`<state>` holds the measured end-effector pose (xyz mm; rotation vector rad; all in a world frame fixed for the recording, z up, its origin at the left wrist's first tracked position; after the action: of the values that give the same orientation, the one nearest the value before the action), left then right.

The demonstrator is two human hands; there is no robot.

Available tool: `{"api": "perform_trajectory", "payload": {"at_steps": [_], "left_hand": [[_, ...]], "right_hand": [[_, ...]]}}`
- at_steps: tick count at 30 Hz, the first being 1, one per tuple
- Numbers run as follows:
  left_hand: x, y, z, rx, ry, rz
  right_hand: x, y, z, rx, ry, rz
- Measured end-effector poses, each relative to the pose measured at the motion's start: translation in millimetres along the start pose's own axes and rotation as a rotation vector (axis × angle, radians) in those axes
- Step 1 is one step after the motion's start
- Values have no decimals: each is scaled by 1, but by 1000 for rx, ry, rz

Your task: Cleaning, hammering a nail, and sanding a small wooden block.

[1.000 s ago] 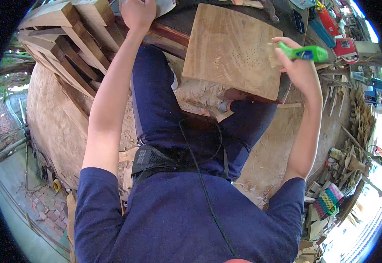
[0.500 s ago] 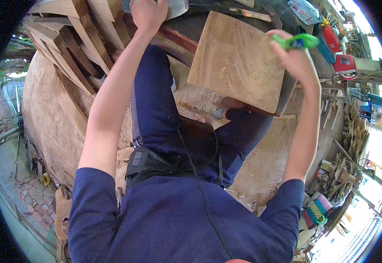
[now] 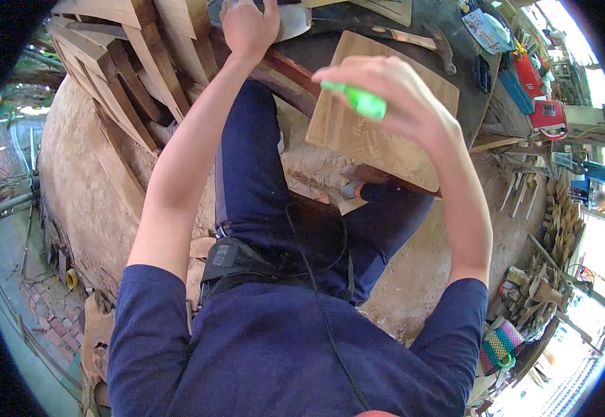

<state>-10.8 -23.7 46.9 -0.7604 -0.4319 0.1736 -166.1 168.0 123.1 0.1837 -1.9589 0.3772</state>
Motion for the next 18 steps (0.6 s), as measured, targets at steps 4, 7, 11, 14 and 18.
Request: {"api": "perform_trajectory", "payload": {"at_steps": [4, 7, 11, 14, 18], "left_hand": [[-4, -2, 5, 9, 12, -3], [1, -1, -1, 1, -34, 6], [-1, -3, -3, 24, -17, 5], [0, -2, -2, -1, 3, 21], [-7, -1, 1, 28, -3, -22]], "right_hand": [[12, 6, 8, -90, 6, -60], [14, 20, -10, -183, 54, 20], [11, 52, -34, -48, -185, -306], [42, 87, 38, -528, -181, -193], [53, 146, 65, -558, -11, 50]]}}
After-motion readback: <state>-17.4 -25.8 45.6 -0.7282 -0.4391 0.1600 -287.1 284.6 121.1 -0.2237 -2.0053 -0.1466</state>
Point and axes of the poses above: each hand's wrist, its own y-axis away from the middle knuckle, its own x-axis out of the back of the hand, z = x × y, the point moved 5 cm from there along -y, towards the middle knuckle, and after that the axes turned 9 degrees about y, right-handed, at the moved point
